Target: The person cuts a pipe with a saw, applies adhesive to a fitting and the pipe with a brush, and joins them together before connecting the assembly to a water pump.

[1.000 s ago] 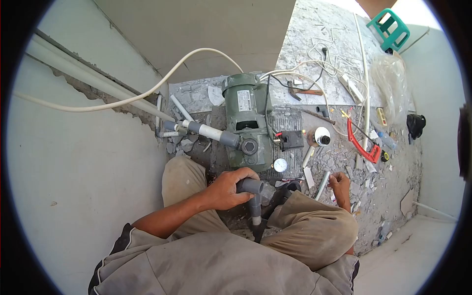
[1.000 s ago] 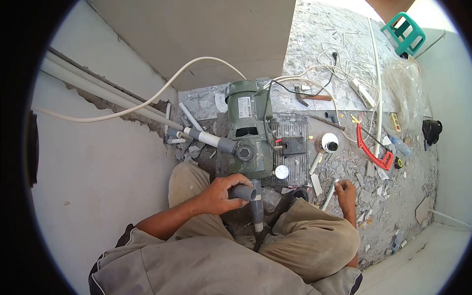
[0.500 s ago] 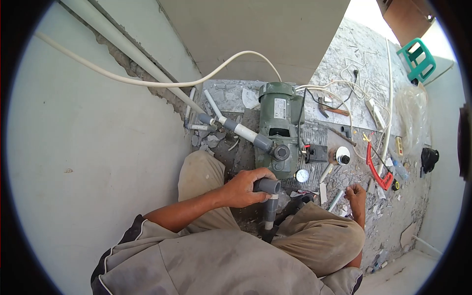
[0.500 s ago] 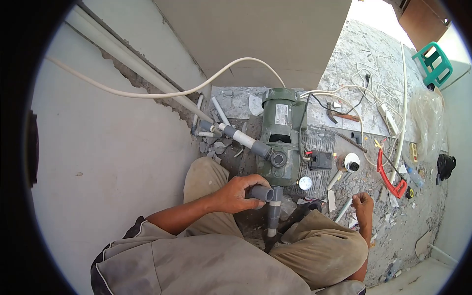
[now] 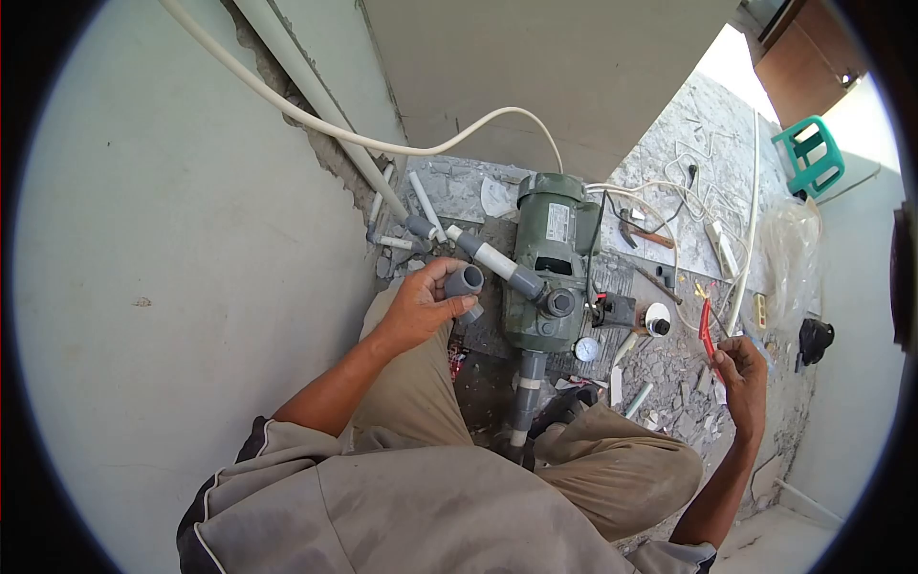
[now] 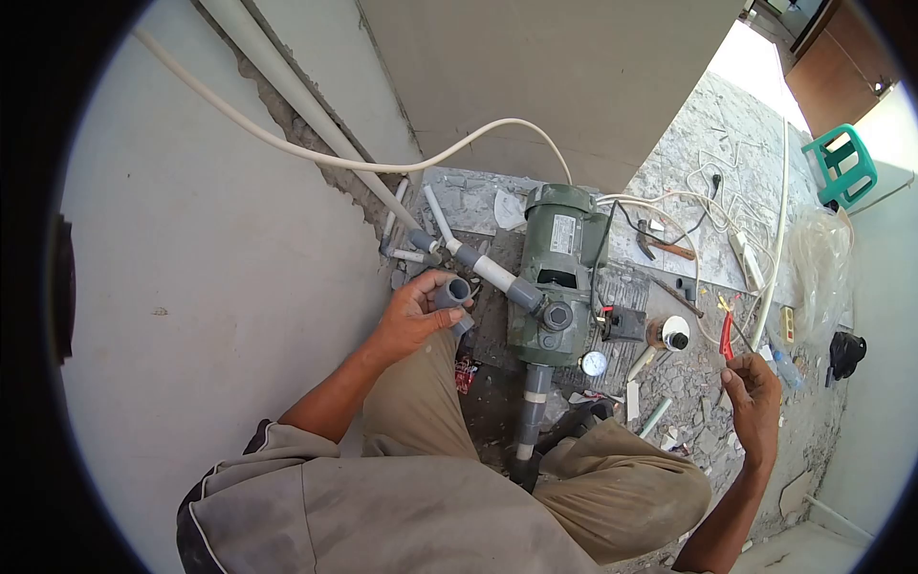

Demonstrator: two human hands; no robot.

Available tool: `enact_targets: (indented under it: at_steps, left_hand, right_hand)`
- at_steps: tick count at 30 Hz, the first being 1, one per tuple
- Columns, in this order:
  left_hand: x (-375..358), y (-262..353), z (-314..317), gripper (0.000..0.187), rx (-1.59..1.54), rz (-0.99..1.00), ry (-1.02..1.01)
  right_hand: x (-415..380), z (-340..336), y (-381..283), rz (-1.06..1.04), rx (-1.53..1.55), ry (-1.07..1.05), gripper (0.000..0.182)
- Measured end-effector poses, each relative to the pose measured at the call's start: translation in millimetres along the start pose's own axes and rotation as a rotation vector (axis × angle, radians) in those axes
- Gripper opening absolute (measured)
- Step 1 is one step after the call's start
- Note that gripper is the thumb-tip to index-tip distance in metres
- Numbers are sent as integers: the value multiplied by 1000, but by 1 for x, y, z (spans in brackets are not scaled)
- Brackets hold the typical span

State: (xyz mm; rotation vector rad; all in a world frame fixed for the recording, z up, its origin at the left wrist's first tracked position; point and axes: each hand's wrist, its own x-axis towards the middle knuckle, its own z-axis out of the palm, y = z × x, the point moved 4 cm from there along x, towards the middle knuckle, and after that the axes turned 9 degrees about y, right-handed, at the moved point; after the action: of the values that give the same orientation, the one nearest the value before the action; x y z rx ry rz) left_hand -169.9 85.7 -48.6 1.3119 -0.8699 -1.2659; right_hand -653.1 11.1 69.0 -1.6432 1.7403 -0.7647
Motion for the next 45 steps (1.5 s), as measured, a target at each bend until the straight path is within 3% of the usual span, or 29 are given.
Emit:
enact_targets:
  at_steps: [6,12,15,17,19,20,23,25,28,30,32,34,37,45]
  left_hand:
    - [35,10,-36,33,39,158,237]
    - [59,20,-57,28,364,78,283]
    - [31,22,-3,30,466,194,99]
    - [-1,17,42,37,344,-27,-150]
    - [-26,15,78,44,490,227,-223]
    - [-34,13,92,46,469,253,-236]
    - [-44,11,112,49,397,270,-261]
    - [-40,16,112,49,347,203,-267]
    - [-23,51,85,42,368,221,-587]
    - [21,52,40,36,519,441,-289]
    - [69,42,-8,39,958,649,-67]
    - [112,19,-42,39,1155,567,-102]
    - [151,-14,-63,34,893,69,-387]
    - [158,-10,-66,29,819,26,-374]
  right_hand:
    - [-8,34,-46,-98,-38,-68,15]
    - [-18,72,-19,-149,-215,-265,21]
    - [-30,93,-54,-266,-75,-193,27]
    - [-43,115,-88,-209,105,-262,46]
    - [-56,140,-114,-153,169,-365,56]
    - [-61,149,-122,-128,200,-415,61]
    - [-68,182,-116,-353,41,-426,59]
    - [-65,185,-118,-311,85,-403,48]
    - [-64,175,-116,-210,107,-368,37]
    - [-59,161,-117,-168,85,-305,30]
    - [-49,160,-93,-130,262,-233,28]
    - [-41,155,-83,-137,332,-182,25]
    - [-36,155,-88,-27,420,-179,25]
    - [-29,155,-87,-31,434,-154,28]
